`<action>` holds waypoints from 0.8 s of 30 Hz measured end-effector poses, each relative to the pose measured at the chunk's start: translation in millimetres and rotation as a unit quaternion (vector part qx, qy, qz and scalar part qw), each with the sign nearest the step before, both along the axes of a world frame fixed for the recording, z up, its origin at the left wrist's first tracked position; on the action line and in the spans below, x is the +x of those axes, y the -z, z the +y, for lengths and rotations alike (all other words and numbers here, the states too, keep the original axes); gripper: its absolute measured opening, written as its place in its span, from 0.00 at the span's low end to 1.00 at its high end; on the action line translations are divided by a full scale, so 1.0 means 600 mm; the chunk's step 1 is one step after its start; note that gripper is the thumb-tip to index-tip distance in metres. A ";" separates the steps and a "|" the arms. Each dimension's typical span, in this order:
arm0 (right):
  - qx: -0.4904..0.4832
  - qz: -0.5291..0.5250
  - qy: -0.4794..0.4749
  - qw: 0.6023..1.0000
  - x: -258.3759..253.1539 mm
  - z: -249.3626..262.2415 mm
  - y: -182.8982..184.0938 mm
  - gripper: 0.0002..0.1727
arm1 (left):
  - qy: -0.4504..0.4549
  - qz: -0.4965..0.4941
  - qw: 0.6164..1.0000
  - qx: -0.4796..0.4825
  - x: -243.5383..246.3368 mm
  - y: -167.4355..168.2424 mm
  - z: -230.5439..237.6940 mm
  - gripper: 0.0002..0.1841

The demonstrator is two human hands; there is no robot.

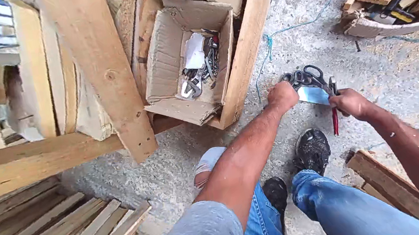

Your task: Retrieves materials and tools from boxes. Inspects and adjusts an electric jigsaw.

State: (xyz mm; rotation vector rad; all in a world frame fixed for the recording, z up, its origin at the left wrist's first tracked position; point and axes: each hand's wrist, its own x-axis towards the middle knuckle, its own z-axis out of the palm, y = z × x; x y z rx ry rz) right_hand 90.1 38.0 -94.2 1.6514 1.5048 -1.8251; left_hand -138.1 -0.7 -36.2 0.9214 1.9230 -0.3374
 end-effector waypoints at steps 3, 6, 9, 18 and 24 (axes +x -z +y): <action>-0.062 0.136 0.094 0.984 -0.044 -0.011 -0.054 0.05 | -0.106 -0.092 0.990 0.005 -0.035 -0.068 0.017 0.20; -0.071 0.257 0.130 0.955 -0.107 -0.011 -0.133 0.03 | -0.236 -0.159 0.953 0.107 -0.090 -0.177 0.009 0.14; -0.093 0.371 0.123 0.916 -0.194 -0.008 -0.247 0.05 | -0.296 -0.241 0.892 0.242 -0.166 -0.331 -0.024 0.08; 0.047 0.368 -0.105 0.923 -0.437 -0.019 -0.444 0.28 | -0.359 -0.035 0.881 0.305 -0.360 -0.389 -0.075 0.14; 0.347 0.226 -0.078 0.907 -0.250 0.075 -0.267 0.16 | -0.207 0.005 0.864 0.459 -0.317 -0.370 -0.173 0.23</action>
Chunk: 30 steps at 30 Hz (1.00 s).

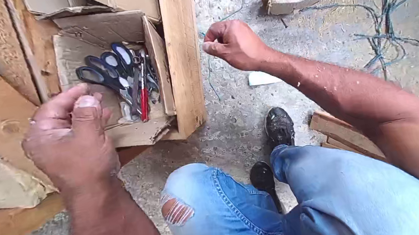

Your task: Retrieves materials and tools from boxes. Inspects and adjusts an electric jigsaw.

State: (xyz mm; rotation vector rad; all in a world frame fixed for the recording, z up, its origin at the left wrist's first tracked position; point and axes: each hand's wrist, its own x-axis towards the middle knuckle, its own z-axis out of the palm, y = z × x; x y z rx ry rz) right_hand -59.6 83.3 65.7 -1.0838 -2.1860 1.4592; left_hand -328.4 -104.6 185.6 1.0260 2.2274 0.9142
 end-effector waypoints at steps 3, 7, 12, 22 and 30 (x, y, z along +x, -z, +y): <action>-0.043 -0.280 -0.003 0.959 0.123 -0.013 0.159 0.34 | 0.080 -0.003 0.996 0.048 0.099 0.034 -0.050 0.19; -0.012 -0.393 -0.055 0.918 0.191 -0.079 0.263 0.32 | 0.149 0.119 0.981 0.042 0.179 0.079 -0.075 0.13; -0.031 -0.409 -0.081 0.908 0.174 -0.070 0.255 0.12 | 0.170 0.129 0.966 0.148 0.177 0.083 -0.023 0.11; -0.069 -0.437 -0.026 0.896 0.174 -0.119 0.233 0.33 | 0.333 0.007 0.894 -0.299 0.220 0.122 -0.009 0.20; -0.229 -0.062 -0.052 0.970 0.123 -0.105 0.105 0.16 | 0.244 -0.106 0.928 -0.261 0.221 0.130 0.007 0.35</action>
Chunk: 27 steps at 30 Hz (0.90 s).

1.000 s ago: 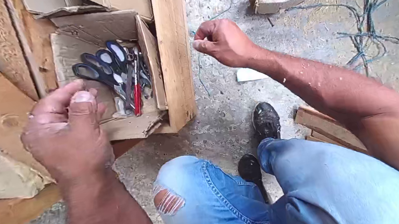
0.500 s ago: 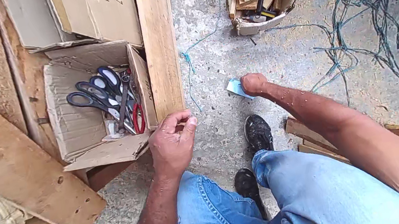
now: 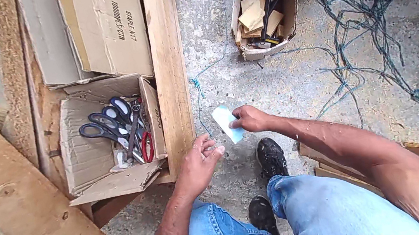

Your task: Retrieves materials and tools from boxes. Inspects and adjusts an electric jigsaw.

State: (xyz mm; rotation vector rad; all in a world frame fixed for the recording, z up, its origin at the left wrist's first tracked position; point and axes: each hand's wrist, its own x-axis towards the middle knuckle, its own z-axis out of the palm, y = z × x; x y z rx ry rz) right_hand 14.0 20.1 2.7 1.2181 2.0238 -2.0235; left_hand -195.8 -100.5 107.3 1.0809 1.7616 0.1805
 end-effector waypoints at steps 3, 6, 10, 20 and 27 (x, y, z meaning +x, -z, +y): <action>-0.005 0.155 -0.015 0.988 -0.043 -0.003 -0.106 0.20 | -0.090 -0.041 0.989 0.107 0.014 -0.020 0.001 0.20; 0.227 -0.037 0.134 0.964 -0.009 0.082 -0.147 0.32 | -0.167 -0.016 0.953 0.253 -0.016 -0.071 0.015 0.12; 0.256 -0.350 0.384 0.815 0.150 0.286 -0.070 0.49 | -0.248 0.112 0.897 0.350 -0.150 -0.131 0.044 0.15; 0.201 -0.345 0.270 0.876 0.227 0.309 0.065 0.20 | -0.113 0.312 0.904 0.270 -0.153 -0.139 -0.084 0.34; 0.085 -0.225 0.379 0.894 0.264 0.344 0.068 0.22 | -0.046 0.218 0.957 0.185 -0.078 -0.102 -0.276 0.22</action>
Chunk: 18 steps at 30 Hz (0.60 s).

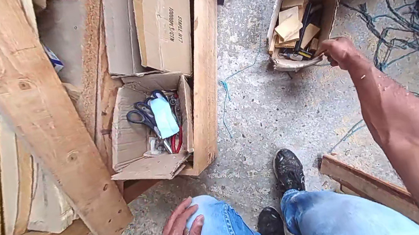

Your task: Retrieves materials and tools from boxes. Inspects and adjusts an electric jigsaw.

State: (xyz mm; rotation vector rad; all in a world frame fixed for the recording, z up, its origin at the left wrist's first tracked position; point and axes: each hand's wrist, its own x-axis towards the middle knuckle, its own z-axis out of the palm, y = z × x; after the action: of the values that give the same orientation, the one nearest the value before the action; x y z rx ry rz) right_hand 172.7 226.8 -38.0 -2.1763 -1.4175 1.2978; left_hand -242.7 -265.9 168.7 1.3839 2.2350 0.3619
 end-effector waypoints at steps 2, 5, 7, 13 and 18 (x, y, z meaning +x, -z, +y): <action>-0.010 -0.095 -0.023 0.995 -0.015 0.015 -0.001 0.42 | -0.047 -0.022 0.998 0.021 -0.003 0.006 -0.003 0.20; 0.006 -0.159 -0.019 0.987 -0.042 0.021 0.004 0.33 | -0.048 -0.015 0.999 0.010 -0.007 0.014 0.010 0.21; 0.023 -0.154 -0.048 0.987 -0.045 0.013 0.003 0.24 | -0.043 -0.014 0.999 0.010 -0.008 0.014 0.009 0.21; 0.051 -0.022 -0.087 0.995 -0.035 -0.094 0.009 0.16 | -0.045 -0.043 0.997 0.038 -0.001 0.014 0.014 0.18; 0.014 0.043 -0.164 0.985 -0.135 -0.207 0.011 0.18 | -0.032 -0.013 0.999 0.023 0.013 0.017 0.034 0.17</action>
State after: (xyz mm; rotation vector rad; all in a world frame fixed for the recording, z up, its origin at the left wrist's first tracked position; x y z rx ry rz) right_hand 91.5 102.5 -44.4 -1.8992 -1.8024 1.4443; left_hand -234.8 -245.6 158.8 1.3247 2.2672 0.4524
